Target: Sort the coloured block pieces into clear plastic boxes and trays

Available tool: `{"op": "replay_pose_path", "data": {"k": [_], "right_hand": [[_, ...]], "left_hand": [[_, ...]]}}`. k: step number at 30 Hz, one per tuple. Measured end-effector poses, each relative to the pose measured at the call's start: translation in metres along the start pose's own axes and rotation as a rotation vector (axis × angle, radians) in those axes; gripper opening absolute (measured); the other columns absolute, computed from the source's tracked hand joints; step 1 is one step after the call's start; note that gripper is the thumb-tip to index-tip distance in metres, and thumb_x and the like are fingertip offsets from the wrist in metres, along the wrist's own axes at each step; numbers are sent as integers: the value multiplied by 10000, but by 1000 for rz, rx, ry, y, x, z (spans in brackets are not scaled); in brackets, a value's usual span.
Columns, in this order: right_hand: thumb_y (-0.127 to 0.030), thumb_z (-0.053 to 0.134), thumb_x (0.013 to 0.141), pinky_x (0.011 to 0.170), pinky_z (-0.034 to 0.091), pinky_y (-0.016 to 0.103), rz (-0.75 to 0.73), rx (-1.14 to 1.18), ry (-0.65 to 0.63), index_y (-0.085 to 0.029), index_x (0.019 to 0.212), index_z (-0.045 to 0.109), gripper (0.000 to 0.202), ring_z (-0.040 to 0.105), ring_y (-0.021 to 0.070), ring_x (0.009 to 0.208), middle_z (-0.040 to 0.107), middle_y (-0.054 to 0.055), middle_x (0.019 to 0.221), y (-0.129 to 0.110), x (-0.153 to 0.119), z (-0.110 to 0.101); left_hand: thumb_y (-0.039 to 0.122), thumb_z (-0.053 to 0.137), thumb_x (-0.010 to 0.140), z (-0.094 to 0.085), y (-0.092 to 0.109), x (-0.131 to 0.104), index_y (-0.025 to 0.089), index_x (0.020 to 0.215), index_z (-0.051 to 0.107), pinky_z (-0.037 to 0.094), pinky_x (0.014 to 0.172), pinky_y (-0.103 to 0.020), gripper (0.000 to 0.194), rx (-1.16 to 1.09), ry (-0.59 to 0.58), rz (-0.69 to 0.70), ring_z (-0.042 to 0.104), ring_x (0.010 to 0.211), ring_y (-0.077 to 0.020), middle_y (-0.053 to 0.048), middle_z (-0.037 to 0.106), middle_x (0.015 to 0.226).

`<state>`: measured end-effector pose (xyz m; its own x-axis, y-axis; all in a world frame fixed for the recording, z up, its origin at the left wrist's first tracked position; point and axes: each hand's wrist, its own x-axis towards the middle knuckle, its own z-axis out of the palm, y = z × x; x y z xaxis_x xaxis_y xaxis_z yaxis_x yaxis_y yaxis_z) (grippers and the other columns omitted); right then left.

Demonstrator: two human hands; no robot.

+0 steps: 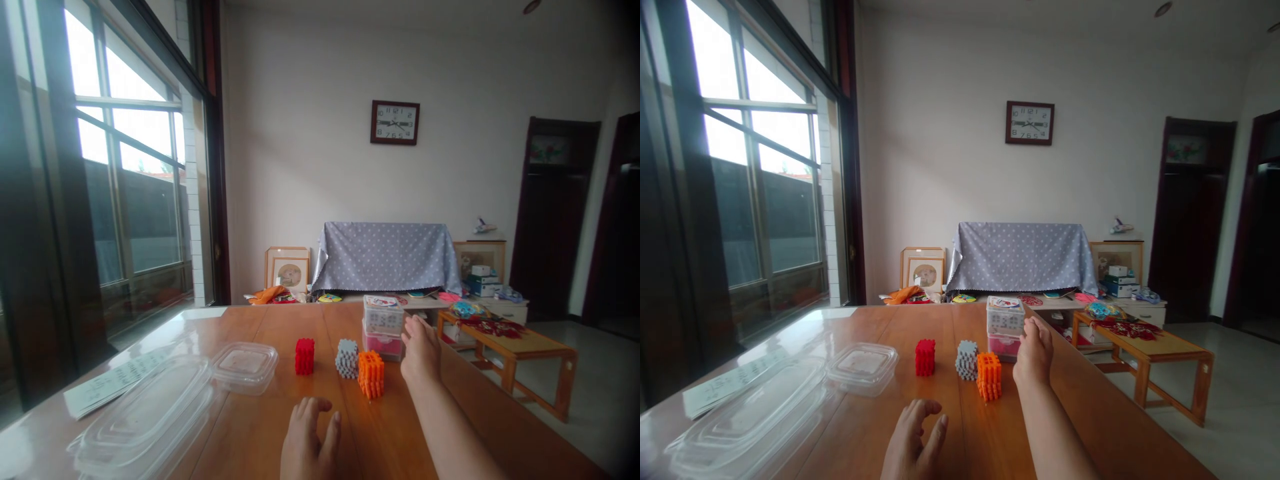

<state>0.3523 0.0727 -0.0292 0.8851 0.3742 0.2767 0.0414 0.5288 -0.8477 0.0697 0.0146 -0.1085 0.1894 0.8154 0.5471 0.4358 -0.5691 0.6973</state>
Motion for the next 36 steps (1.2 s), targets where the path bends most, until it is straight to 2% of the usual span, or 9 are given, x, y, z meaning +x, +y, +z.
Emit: {"op": "replay_pose_path", "data": {"k": [4, 6, 9, 11, 14, 17, 22, 31, 36], "right_hand": [[-540, 671, 820, 744, 574, 308, 226, 122, -223, -211, 1101, 684, 433, 713, 259, 1056, 739, 120, 1158, -8, -78, -10], [-559, 709, 799, 652, 547, 280, 281, 40, -358, -209, 1070, 702, 443, 718, 260, 991, 755, 112, 1086, -7, -121, -16], [-612, 680, 820, 651, 535, 287, 233, -150, -548, -195, 987, 716, 450, 702, 241, 866, 763, 89, 965, 1, -171, -21], [-647, 639, 842, 713, 538, 300, 164, -237, -694, -202, 859, 691, 449, 683, 233, 822, 752, 76, 884, 9, -190, -22], [-688, 560, 872, 727, 526, 303, 81, -305, -809, -225, 743, 634, 487, 665, 233, 780, 721, 62, 796, 21, -196, -22], [-693, 497, 897, 635, 467, 288, -41, -433, -872, -243, 680, 569, 504, 602, 206, 658, 641, 22, 661, 30, -191, -25], [-668, 418, 935, 596, 393, 282, -221, -609, -896, -254, 643, 476, 510, 526, 186, 591, 552, -10, 578, 37, -188, -28], [-660, 378, 939, 619, 395, 289, -259, -687, -897, -258, 650, 489, 508, 535, 194, 592, 590, 0, 589, 42, -185, -26], [-650, 382, 940, 609, 384, 287, -255, -694, -928, -258, 644, 480, 501, 526, 189, 570, 597, -6, 582, 48, -182, -26]], "left_hand": [[356, 576, 929, -8, 13, -7, 244, 975, 660, 516, 839, -369, 147, 22, 8, -47, 633, 952, -238, -65, 689, 1003], [325, 587, 921, -9, 18, -10, 241, 969, 652, 498, 851, -371, 117, 12, 31, -74, 624, 956, -238, -66, 685, 1002], [300, 608, 908, -9, 20, -11, 245, 963, 649, 478, 876, -373, 87, -20, 69, -115, 614, 978, -238, -61, 687, 1017], [237, 599, 893, -8, 18, -11, 243, 925, 642, 468, 880, -371, 54, -28, 87, -141, 612, 972, -232, -52, 692, 993], [201, 572, 894, -8, 13, -9, 238, 900, 640, 456, 899, -374, 78, -36, 107, -180, 611, 968, -230, -51, 693, 976], [212, 573, 894, -9, 8, -8, 233, 904, 642, 456, 887, -368, 73, -29, 128, -203, 601, 982, -236, -58, 685, 988], [219, 589, 883, -9, -5, -6, 208, 935, 646, 454, 912, -351, 78, -73, 196, -239, 600, 1001, -224, -66, 677, 1011], [245, 614, 868, -13, -30, 5, 136, 1056, 617, 488, 860, -316, 217, -421, 369, -459, 641, 971, -216, -116, 686, 1041], [260, 608, 879, -35, -36, 9, 119, 1109, 620, 481, 915, -332, 270, -312, 375, -442, 640, 1020, -232, -143, 679, 1115]]}}
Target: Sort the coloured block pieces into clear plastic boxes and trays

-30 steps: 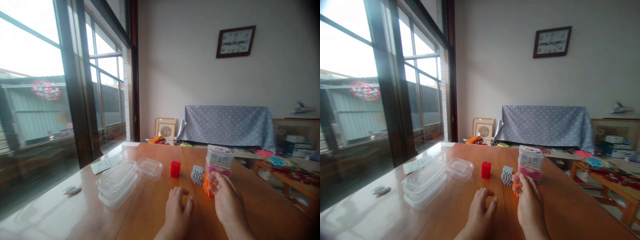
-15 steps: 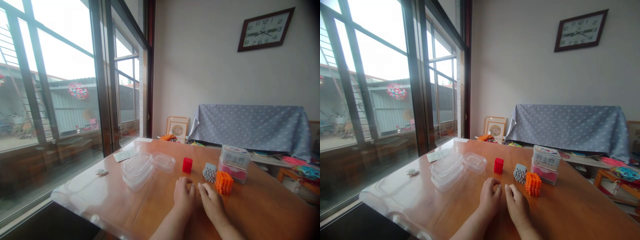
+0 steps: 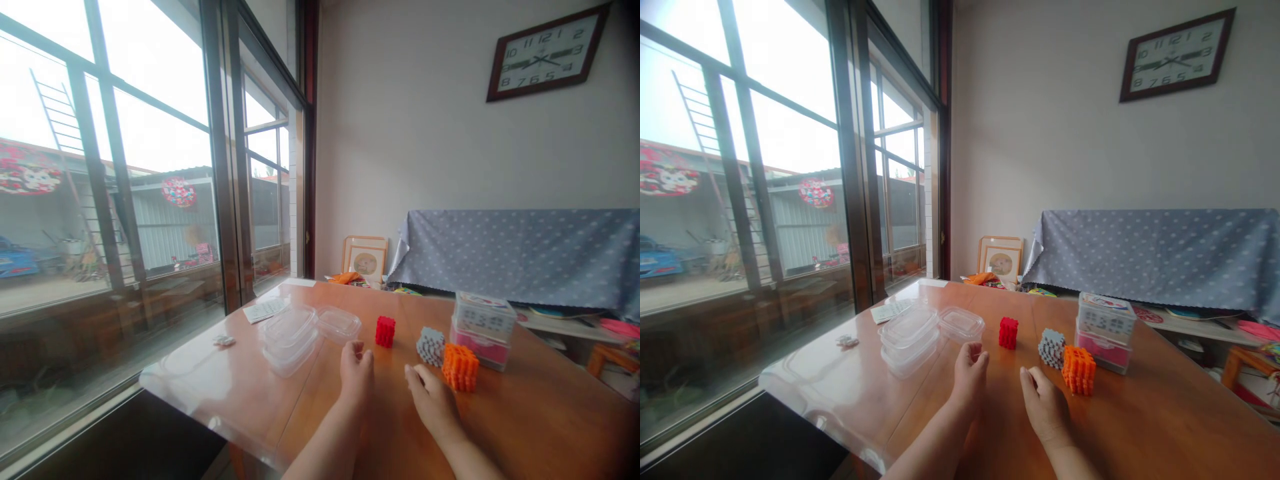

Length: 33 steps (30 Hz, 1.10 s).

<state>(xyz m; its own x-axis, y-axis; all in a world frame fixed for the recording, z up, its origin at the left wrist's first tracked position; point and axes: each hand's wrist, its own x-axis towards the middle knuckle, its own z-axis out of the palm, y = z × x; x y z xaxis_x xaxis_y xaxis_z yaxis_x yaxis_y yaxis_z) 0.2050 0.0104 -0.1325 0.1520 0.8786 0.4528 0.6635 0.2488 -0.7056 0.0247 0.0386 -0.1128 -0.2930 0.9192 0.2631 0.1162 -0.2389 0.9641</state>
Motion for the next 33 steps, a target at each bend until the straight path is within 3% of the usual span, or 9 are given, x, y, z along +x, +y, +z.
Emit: {"op": "replay_pose_path", "data": {"k": [6, 11, 18, 26, 33], "right_hand": [[-645, 392, 926, 580, 363, 288, 6, 7, 7, -259, 644, 476, 486, 501, 184, 557, 579, -7, 575, 3, 2, 4], [-640, 389, 930, 577, 353, 281, 7, 15, 13, -255, 644, 420, 480, 487, 173, 551, 540, -25, 564, 3, 2, 7], [-656, 398, 919, 561, 344, 281, 17, 51, 23, -256, 641, 430, 489, 455, 168, 536, 541, -23, 565, 2, 3, 9], [-624, 408, 927, 563, 332, 271, 25, 27, 5, -249, 649, 442, 468, 447, 162, 544, 528, -29, 566, 0, 3, 8], [-615, 379, 949, 581, 320, 273, 7, -7, -8, -248, 664, 413, 466, 439, 156, 566, 484, -37, 575, 4, 3, 10]], "left_hand": [[250, 613, 874, -27, 16, 15, 167, 1162, 618, 428, 1006, -359, 300, 468, 11, 126, 569, 1164, -267, -130, 633, 1230], [238, 618, 879, -35, 28, 31, 222, 1261, 612, 380, 1041, -383, 383, 785, -42, 212, 516, 1223, -302, -102, 605, 1335], [207, 588, 909, -35, 27, 50, 223, 1282, 625, 401, 1007, -373, 375, 897, -140, 233, 538, 1213, -286, -103, 588, 1379], [149, 511, 931, -37, 28, 46, 218, 1150, 664, 407, 934, -347, 276, 950, -160, 293, 550, 1130, -254, -103, 628, 1256], [155, 505, 947, -42, 38, 38, 214, 1062, 641, 432, 892, -341, 188, 915, -48, 383, 563, 1080, -247, -87, 641, 1170]]}}
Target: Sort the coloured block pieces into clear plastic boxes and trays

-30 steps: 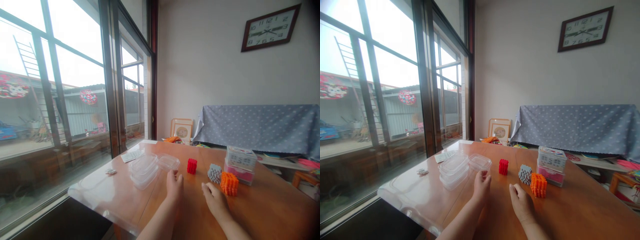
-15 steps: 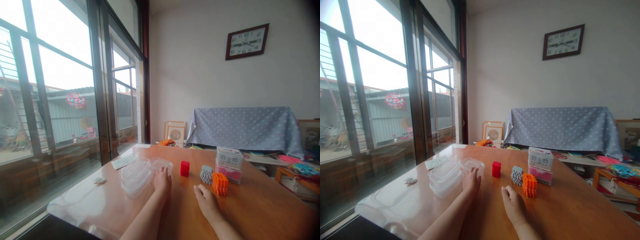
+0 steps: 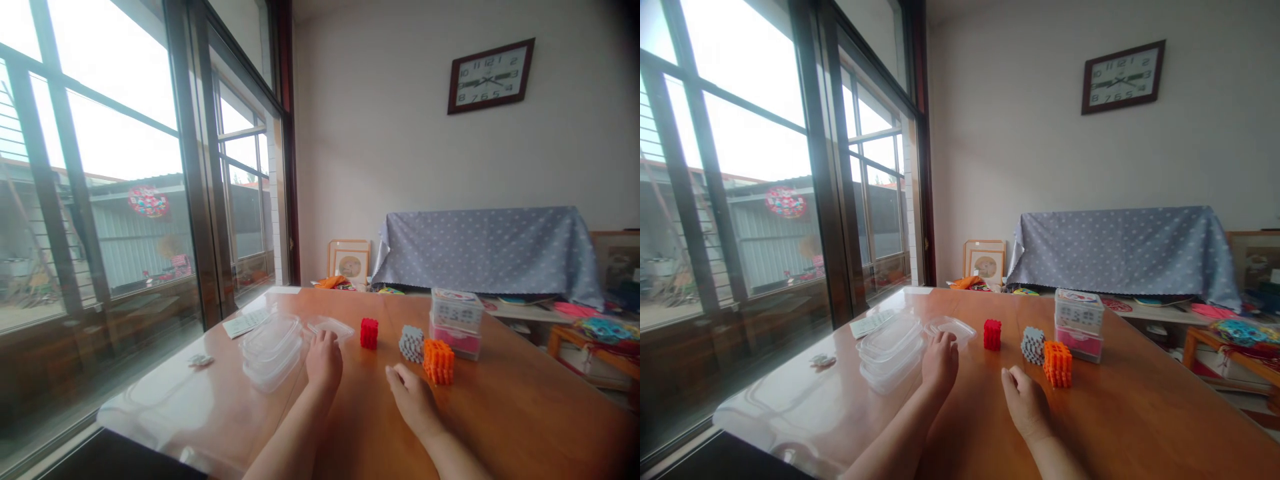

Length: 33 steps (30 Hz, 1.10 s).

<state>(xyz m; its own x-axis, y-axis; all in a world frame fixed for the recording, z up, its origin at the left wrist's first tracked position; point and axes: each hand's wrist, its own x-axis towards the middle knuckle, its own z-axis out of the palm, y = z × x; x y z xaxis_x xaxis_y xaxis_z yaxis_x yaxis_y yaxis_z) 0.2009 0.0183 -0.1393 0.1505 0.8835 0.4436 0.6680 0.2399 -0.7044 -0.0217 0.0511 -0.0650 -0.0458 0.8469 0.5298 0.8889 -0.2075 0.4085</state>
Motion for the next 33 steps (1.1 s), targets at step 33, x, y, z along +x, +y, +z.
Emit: {"op": "replay_pose_path", "data": {"k": [33], "right_hand": [[-623, 433, 872, 606, 392, 283, 60, -1, -54, -246, 629, 540, 461, 541, 188, 595, 609, 6, 594, -10, -4, -16]], "left_hand": [[365, 602, 925, -94, -57, -45, 251, 1269, 658, 403, 981, -477, 367, 227, 344, -165, 521, 1263, -324, -100, 608, 1418]]}}
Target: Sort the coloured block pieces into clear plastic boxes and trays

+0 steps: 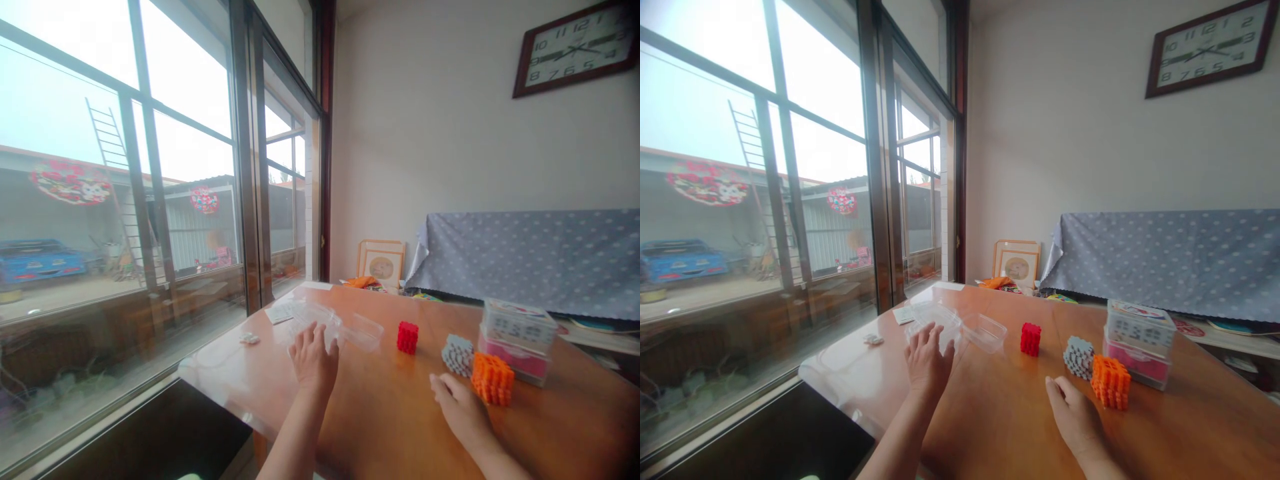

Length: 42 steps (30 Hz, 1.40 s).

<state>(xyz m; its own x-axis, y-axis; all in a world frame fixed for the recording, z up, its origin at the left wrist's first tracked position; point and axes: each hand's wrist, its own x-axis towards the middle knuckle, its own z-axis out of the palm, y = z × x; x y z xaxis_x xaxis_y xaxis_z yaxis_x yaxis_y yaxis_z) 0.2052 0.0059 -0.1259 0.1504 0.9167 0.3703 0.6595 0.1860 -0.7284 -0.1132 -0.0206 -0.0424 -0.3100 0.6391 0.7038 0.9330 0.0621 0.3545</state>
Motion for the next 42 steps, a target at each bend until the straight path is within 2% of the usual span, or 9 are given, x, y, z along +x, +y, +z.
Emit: {"op": "replay_pose_path", "data": {"k": [8, 12, 17, 22, 26, 29, 34, 38, 42], "right_hand": [[-609, 460, 858, 612, 398, 284, 7, 18, 4, -244, 619, 547, 445, 545, 191, 604, 594, 5, 565, -4, 0, -1], [-607, 457, 860, 595, 389, 281, 0, 34, 27, -245, 613, 551, 449, 528, 188, 585, 561, -4, 532, -9, -1, -1], [-629, 455, 866, 562, 364, 277, -7, 53, 53, -245, 599, 527, 473, 486, 177, 553, 529, -11, 500, -16, -3, 0], [-652, 445, 880, 550, 342, 271, -22, 55, 60, -244, 613, 513, 492, 456, 165, 545, 521, -13, 508, -12, -1, 3], [-622, 412, 926, 562, 322, 269, -41, 31, 46, -238, 648, 481, 479, 454, 158, 571, 541, -16, 573, -3, 1, 8], [-586, 394, 959, 570, 307, 266, -52, 19, 37, -235, 667, 461, 462, 449, 151, 582, 529, -28, 588, 0, 3, 11], [-586, 414, 959, 581, 310, 262, -35, 25, 47, -232, 659, 456, 466, 440, 143, 577, 523, -39, 585, -3, 3, 12], [-595, 413, 965, 597, 334, 265, -34, 36, 62, -235, 672, 478, 469, 462, 149, 575, 535, -37, 583, -6, 3, 7], [-603, 401, 970, 626, 366, 280, -24, 56, 157, -239, 664, 487, 484, 508, 171, 609, 571, -10, 603, -8, 5, -1]], "left_hand": [[446, 648, 906, 7, 7, -8, 241, 1293, 654, 377, 1040, -526, 438, -5, 122, -34, 497, 1297, -362, -122, 563, 1464], [382, 599, 954, 5, 25, -21, 233, 1298, 633, 329, 1110, -497, 376, -144, 181, 102, 444, 1368, -341, -133, 536, 1480], [307, 552, 966, 17, 62, -30, 254, 1201, 639, 409, 1021, -441, 255, -294, -99, 318, 543, 1196, -298, -96, 624, 1332], [262, 595, 889, 57, 84, -18, 217, 1126, 669, 392, 1037, -493, 252, -201, -362, 292, 526, 1214, -332, -125, 634, 1284], [232, 605, 848, 82, 85, -7, 206, 1067, 707, 280, 1143, -539, 242, -162, -450, 311, 334, 1456, -366, -130, 549, 1473], [257, 602, 858, 88, 83, -3, 208, 1001, 733, 254, 1152, -545, 201, -144, -466, 323, 325, 1465, -378, -124, 614, 1397], [258, 569, 891, 80, 87, -6, 219, 960, 754, 307, 1104, -498, 201, -158, -417, 422, 507, 1250, -324, -111, 701, 1159], [293, 573, 906, 60, 101, -18, 250, 967, 754, 321, 1067, -490, 196, -225, -402, 480, 530, 1150, -302, -93, 696, 1086], [341, 568, 916, 38, 120, -40, 271, 1010, 747, 362, 970, -483, 214, -304, -450, 516, 538, 1086, -309, -102, 681, 1083]]}}
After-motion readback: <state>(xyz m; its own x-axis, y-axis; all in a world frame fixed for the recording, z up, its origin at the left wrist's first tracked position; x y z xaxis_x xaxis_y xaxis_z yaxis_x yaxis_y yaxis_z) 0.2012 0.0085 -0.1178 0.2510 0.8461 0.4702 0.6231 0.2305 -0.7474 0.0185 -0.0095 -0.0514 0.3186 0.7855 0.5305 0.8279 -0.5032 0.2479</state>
